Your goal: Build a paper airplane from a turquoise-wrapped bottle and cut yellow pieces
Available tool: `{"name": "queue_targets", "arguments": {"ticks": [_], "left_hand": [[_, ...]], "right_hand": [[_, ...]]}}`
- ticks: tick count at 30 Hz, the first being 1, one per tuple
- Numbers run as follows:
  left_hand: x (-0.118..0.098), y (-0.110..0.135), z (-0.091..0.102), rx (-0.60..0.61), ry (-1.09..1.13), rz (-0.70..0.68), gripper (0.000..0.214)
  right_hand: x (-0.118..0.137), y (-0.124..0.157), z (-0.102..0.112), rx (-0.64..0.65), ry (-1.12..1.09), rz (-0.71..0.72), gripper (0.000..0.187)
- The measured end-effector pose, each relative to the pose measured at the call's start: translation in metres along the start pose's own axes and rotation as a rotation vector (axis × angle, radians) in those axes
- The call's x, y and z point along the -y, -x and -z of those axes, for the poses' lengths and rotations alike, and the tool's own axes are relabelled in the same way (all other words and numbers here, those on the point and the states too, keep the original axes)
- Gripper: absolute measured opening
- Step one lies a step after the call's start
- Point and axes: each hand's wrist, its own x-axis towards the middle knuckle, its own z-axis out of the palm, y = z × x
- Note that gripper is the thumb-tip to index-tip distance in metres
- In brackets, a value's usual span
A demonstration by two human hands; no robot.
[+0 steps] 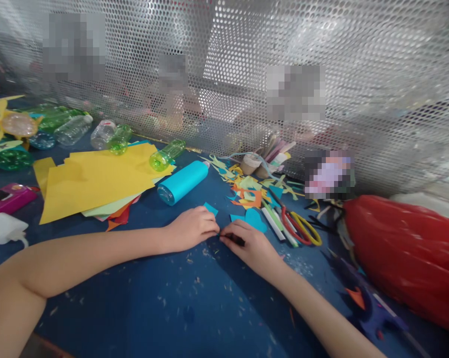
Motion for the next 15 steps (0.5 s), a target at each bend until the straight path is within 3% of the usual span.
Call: {"name": "queue_targets", "arguments": {"ticks": [12, 15], "left_hand": [[0.0031, -0.0025, -0.0011, -0.014, 0.067, 0.001, 0.014], [-0.0011, -0.0017, 0.0011, -0.071, -0.006, -0.040, 0.018]], "right_hand": [[-0.0025, -0.0001, -0.0047, -0.058, -0.023, -0.100, 0.012], [-0.0029, -0.0013, -0.0021, -0.147, -0.089, -0.170, 0.013]]}}
